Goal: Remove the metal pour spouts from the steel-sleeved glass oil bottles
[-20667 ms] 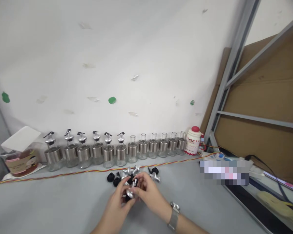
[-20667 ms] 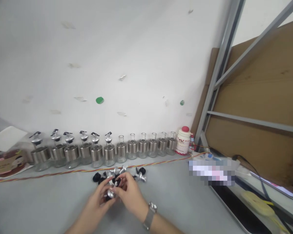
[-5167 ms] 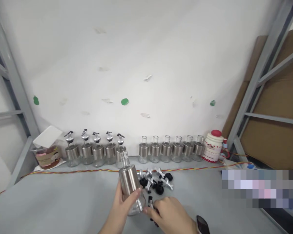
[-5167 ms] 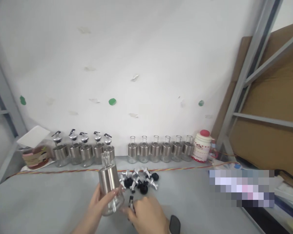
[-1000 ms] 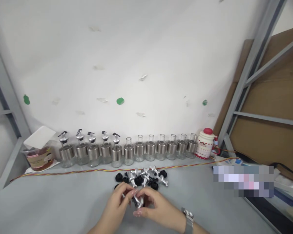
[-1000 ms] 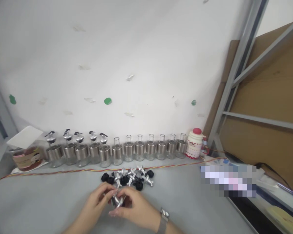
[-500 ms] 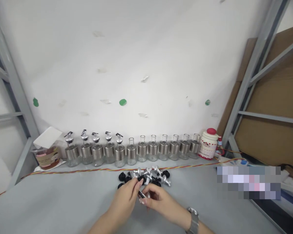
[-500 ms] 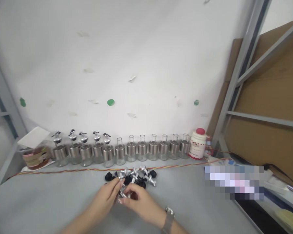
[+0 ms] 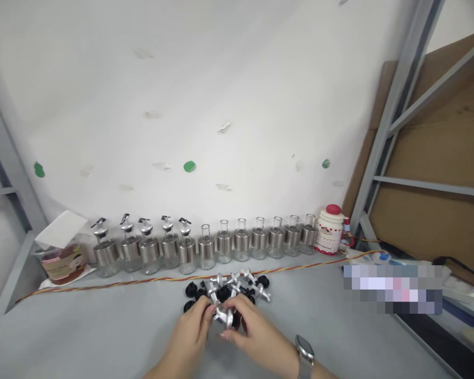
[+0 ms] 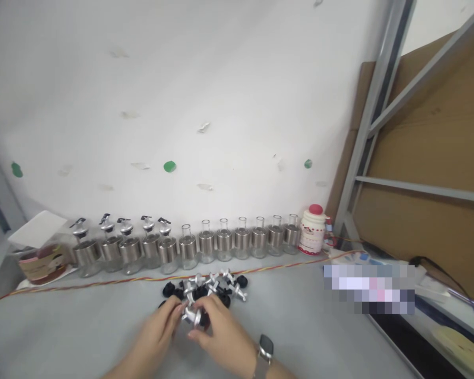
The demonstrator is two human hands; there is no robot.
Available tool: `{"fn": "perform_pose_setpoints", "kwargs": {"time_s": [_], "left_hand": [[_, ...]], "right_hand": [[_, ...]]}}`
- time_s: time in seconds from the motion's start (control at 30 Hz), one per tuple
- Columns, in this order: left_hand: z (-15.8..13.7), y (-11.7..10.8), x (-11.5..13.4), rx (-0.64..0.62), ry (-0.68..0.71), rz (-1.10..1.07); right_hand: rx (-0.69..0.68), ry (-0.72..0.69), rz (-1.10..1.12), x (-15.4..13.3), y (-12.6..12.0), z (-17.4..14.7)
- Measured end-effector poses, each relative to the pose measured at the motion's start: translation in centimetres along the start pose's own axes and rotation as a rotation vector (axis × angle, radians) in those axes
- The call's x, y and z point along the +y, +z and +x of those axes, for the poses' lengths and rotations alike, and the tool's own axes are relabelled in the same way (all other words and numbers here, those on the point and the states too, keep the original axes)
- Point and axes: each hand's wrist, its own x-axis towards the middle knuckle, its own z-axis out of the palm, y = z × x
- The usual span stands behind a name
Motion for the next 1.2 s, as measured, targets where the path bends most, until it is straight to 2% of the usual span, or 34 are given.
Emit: {"fn": "perform_pose_setpoints", "kwargs": {"time_s": [0.17, 0.3, 0.43, 0.53, 0.77, 0.87, 0.97, 1.2], "left_hand": [[-0.2, -0.5, 0.6, 0.009, -0.037, -0.096], [-0.2, -0.9, 0.8, 0.036, 0.019, -0.105], [-0.3, -0.4, 0.2, 0.041, 0.162, -0.129], [-0.5, 0.0, 0.1, 0.028, 0.203, -0.158], [-0.6, -0.2, 0.7, 0.026, 0.091, -0.253], [-0.4, -0.5, 0.5, 0.071, 0.156, -0.178], [-0.3, -0.6, 0.3, 0.061, 0.259, -0.032], [-0.5, -0.8, 0.4, 0.057, 0.433, 0.289]], "right_hand": [[0.04, 0.047, 0.021, 0.1, 0.4, 0.1], [0.11, 0.142, 0.328, 1.0, 0.7, 1.0], [0.008, 0.177, 0.665, 1.7, 0.7, 1.7], [-0.094, 0.183, 0.836, 1.6, 1.3, 1.6], [-0.18, 0.209, 0.967, 1.2, 2.5, 1.1], [-0.218, 0.186, 0.952, 1.3, 1.9, 1.1], [-0.277, 0.2, 0.944, 1.3, 1.5, 1.0], [-0.358, 0.222, 0.941, 1.0, 2.4, 0.5]]}}
